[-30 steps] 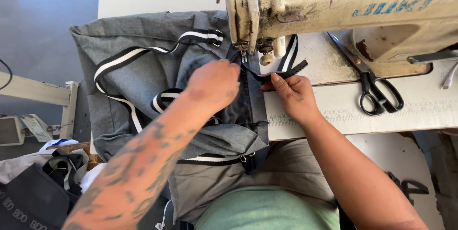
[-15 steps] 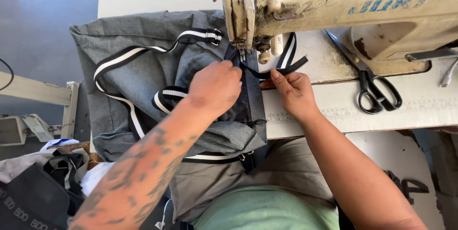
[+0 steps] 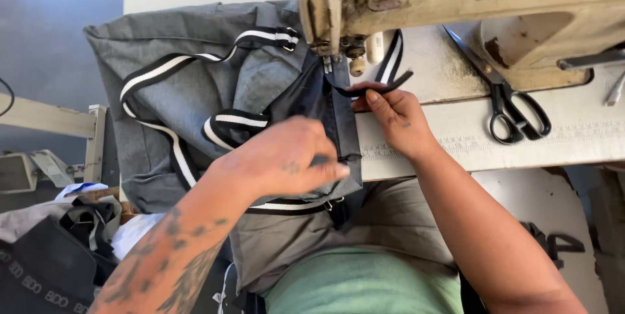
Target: Trimming excess material and sewing a strap onto a grey bag using a sewing machine
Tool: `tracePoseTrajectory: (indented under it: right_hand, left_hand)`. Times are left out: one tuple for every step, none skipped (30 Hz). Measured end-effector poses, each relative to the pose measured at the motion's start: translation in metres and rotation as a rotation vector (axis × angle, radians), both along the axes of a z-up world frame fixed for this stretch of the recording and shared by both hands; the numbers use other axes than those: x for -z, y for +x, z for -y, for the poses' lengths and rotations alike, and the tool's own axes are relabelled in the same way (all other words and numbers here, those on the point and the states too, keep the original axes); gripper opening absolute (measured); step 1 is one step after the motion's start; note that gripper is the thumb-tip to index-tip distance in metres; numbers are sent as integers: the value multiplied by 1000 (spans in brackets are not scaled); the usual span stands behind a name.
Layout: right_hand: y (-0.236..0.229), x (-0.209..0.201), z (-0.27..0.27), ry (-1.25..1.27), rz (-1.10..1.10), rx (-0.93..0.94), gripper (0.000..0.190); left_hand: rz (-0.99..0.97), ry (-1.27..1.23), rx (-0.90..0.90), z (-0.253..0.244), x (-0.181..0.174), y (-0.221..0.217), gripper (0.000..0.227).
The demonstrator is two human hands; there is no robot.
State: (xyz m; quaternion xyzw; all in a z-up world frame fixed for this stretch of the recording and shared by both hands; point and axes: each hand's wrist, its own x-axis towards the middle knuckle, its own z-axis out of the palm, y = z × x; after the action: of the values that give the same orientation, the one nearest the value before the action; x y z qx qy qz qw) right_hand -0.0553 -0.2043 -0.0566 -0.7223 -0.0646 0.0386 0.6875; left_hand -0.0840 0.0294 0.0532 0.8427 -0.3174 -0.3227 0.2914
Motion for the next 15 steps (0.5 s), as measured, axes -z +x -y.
tracePoseTrajectory:
  right_hand:
    - [1,2,2,3,44,-52,32]
    - [3,-1,1,0,53,-61,32]
    - [0,-1,-1,-28,59,-58,33]
    - [-2,-1,-1,-56,66,-55,35]
    - [-2,-1,-2,-58,64,-49,35]
    - [0,0,-3,-83,63,-25,36]
    - [-1,1,-4,-110,59,-4,39]
    - [-2,3,-3,-113,53,-2,39]
    - [0,5,-4,-96,47,10,39]
    - [2,5,-5,-80,41,22,38]
    - [3,8,-5,-79,50,21,38]
    - [6,12,-4,-47,32,30,37]
    - [3,17,-1,-15,4,47,36]
    - [4,16,-1,-16,1,53,36]
    - [5,17,-1,-18,7,53,36]
  left_hand:
    - [256,130,-69,-4,10,7,58]
    - [264,128,-78,-2,27,9,58]
    - [410,91,-117,0,45,7,54]
    - [556,53,-156,2,64,7,50]
    - [555,50,-152,3,79,16,50]
    - [617,83,-250,4,95,26,37]
    - [675,115,-353,5,111,34,24]
    - [669,112,-351,12,113,42,24]
    - [734,128,-392,17,113,53,22]
    - [798,144,-433,22,112,63,21]
    - [806,143,-434,22,117,71,21]
    - [782,123,-443,22,123,79,22]
    - [747,101,-444,24,130,84,24]
    - [745,99,-438,22,125,84,24]
    - [679,-6,-411,20,122,84,20]
